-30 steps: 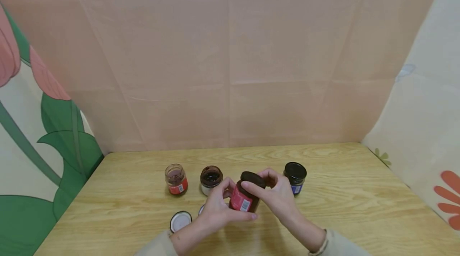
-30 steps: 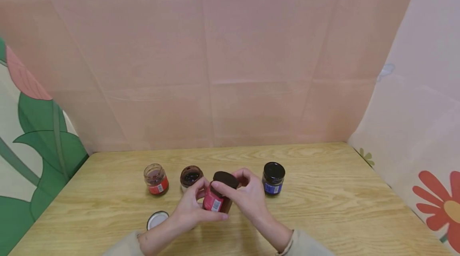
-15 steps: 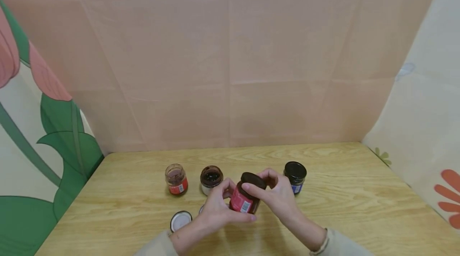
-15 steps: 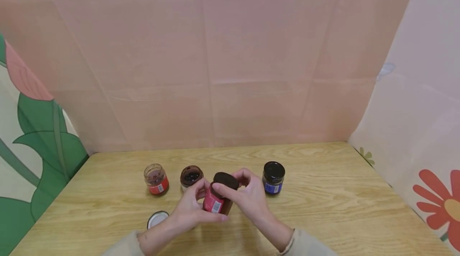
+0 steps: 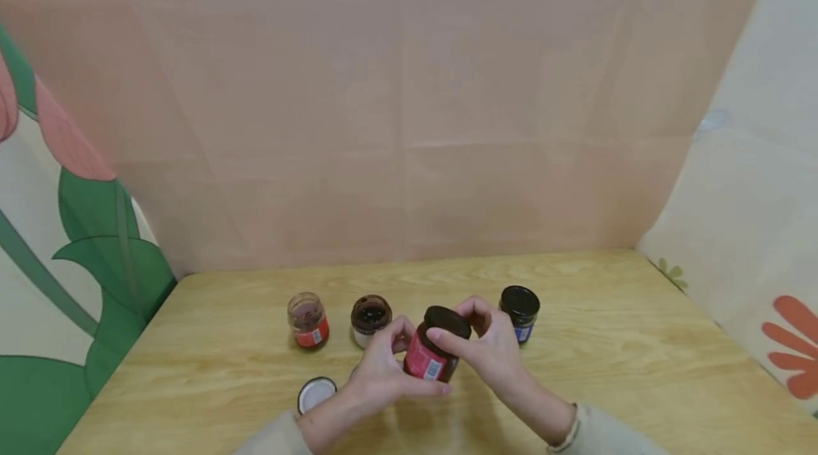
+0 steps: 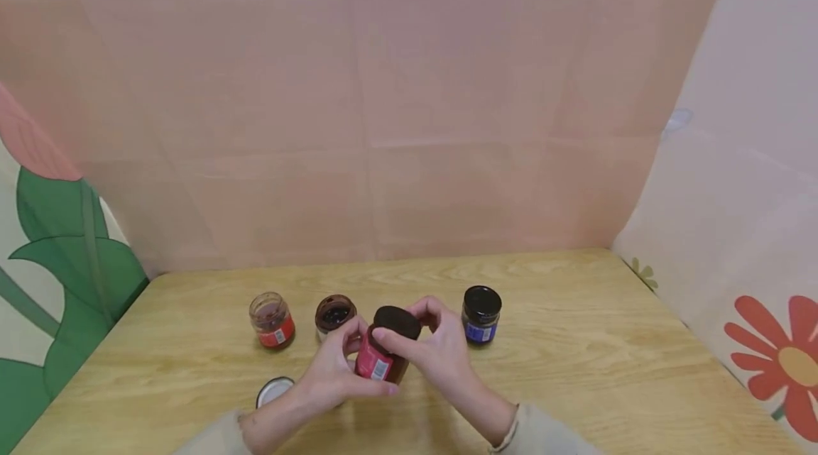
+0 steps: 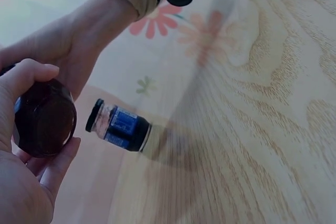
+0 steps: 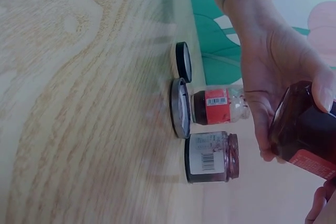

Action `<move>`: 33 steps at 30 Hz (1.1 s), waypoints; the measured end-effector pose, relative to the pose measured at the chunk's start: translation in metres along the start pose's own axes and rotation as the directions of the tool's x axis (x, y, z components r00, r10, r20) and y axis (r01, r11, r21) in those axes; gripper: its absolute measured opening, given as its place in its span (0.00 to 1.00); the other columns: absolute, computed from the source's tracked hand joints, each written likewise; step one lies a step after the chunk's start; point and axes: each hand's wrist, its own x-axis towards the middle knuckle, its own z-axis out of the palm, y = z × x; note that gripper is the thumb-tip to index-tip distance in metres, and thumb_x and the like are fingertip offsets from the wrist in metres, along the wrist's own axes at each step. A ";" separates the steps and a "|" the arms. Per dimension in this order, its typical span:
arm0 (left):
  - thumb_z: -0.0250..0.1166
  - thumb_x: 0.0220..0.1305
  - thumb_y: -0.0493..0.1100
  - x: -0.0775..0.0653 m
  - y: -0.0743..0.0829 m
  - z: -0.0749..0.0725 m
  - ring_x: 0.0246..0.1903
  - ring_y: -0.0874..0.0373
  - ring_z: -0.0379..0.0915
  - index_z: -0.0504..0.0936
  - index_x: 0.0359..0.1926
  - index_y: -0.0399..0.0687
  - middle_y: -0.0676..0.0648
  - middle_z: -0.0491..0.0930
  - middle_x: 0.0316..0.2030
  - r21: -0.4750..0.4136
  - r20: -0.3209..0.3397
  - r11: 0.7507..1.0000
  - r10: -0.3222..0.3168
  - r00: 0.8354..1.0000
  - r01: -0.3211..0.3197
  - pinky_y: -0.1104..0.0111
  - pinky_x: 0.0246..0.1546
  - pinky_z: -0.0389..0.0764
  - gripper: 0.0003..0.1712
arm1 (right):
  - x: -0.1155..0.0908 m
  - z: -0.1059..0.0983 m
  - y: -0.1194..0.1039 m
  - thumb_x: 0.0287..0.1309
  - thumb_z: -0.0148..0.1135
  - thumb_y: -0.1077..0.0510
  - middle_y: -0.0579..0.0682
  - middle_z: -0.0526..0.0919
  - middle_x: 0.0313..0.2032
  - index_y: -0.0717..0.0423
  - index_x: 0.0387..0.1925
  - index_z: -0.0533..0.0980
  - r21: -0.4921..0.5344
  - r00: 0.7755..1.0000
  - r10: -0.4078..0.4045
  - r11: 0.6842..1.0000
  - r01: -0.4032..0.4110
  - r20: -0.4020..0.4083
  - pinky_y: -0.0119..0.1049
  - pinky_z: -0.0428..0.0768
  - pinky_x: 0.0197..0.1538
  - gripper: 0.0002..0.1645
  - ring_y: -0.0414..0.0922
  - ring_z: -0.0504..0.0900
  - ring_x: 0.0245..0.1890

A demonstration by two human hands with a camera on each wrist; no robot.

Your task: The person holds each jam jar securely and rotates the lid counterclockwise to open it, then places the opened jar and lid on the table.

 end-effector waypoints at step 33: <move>0.78 0.41 0.39 -0.013 0.011 -0.001 0.33 0.58 0.83 0.64 0.38 0.41 0.46 0.81 0.42 -0.168 0.066 0.983 0.088 0.994 -0.076 0.69 0.32 0.83 0.30 | -0.014 0.009 -0.019 0.51 0.65 0.65 0.47 0.82 0.35 0.64 0.41 0.75 0.149 0.987 -0.120 0.983 0.103 0.110 0.31 0.79 0.41 0.14 0.39 0.79 0.36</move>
